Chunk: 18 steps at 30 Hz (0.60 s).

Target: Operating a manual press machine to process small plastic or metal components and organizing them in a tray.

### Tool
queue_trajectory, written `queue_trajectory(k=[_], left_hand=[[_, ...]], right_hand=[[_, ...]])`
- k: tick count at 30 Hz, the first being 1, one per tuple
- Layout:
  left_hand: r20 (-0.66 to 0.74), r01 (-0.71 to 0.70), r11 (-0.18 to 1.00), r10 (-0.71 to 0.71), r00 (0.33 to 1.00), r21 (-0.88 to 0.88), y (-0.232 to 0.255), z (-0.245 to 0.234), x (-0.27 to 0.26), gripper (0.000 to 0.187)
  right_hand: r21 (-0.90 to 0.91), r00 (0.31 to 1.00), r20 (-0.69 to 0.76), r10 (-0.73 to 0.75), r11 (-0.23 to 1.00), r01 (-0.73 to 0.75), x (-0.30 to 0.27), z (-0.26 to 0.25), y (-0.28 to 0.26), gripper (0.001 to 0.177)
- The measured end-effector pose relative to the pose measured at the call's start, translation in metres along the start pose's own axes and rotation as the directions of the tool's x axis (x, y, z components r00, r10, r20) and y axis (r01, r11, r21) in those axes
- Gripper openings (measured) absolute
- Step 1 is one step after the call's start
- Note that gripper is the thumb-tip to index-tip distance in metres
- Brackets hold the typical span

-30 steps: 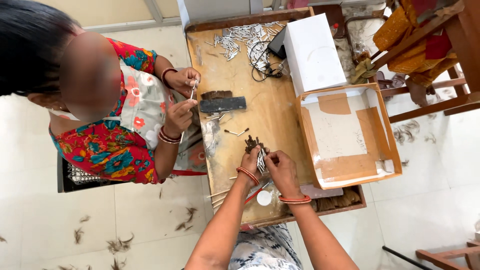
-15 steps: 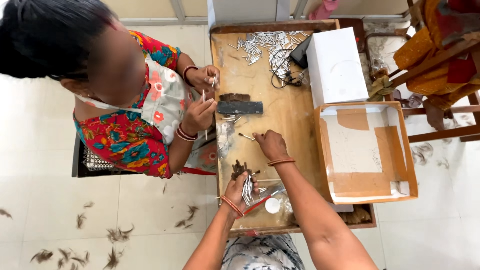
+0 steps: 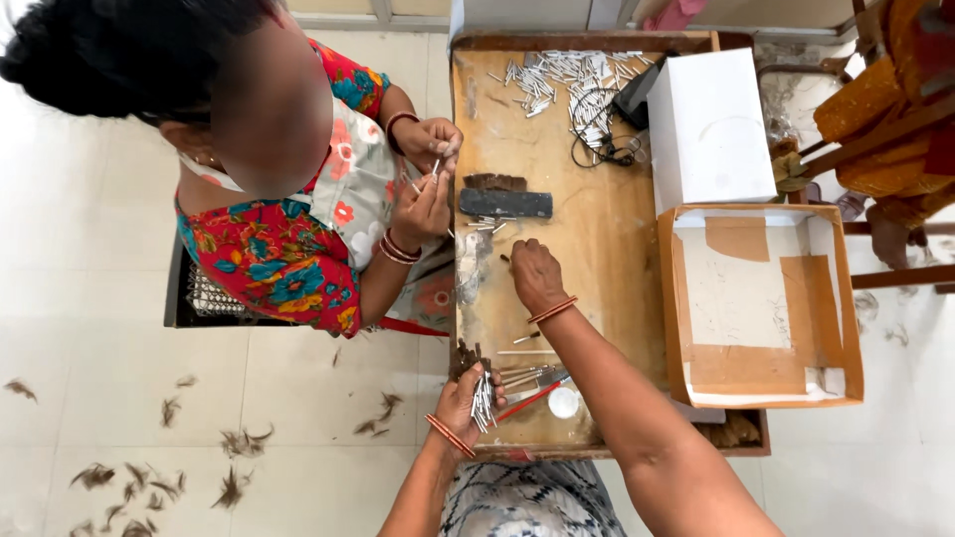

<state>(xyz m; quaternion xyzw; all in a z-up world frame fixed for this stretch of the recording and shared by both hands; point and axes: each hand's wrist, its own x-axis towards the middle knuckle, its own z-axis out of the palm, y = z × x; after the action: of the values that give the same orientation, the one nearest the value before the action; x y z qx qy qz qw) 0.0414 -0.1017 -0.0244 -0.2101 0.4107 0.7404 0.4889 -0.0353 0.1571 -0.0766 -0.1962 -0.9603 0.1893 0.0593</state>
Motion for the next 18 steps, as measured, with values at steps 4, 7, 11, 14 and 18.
queue_trajectory(k=[4,7,11,14,18], left_hand=[[0.012,0.009,1.000,-0.009,1.000,0.000,0.005,-0.005,-0.002,0.041],[0.018,0.005,0.999,-0.004,1.000,-0.049,0.003,-0.007,-0.001,0.040],[0.063,-0.023,0.996,0.028,0.998,-0.085,0.006,0.000,0.010,0.037],[0.089,-0.019,0.992,0.030,0.996,-0.128,0.002,0.000,0.032,0.036],[0.075,-0.013,0.992,0.023,0.997,-0.128,0.002,0.017,0.051,0.036]], right_hand=[[-0.222,0.997,0.054,-0.053,0.973,0.064,-0.027,-0.010,-0.010,0.011],[-0.394,0.987,0.125,-0.098,0.908,0.140,-0.049,-0.020,-0.006,0.014],[-0.223,0.992,0.096,-0.082,0.969,0.102,-0.056,-0.044,0.012,0.015],[0.243,0.929,0.315,0.193,0.930,-0.275,-0.069,-0.111,-0.029,0.017],[0.744,0.887,0.460,0.033,0.532,-0.405,-0.124,-0.115,-0.058,0.020]])
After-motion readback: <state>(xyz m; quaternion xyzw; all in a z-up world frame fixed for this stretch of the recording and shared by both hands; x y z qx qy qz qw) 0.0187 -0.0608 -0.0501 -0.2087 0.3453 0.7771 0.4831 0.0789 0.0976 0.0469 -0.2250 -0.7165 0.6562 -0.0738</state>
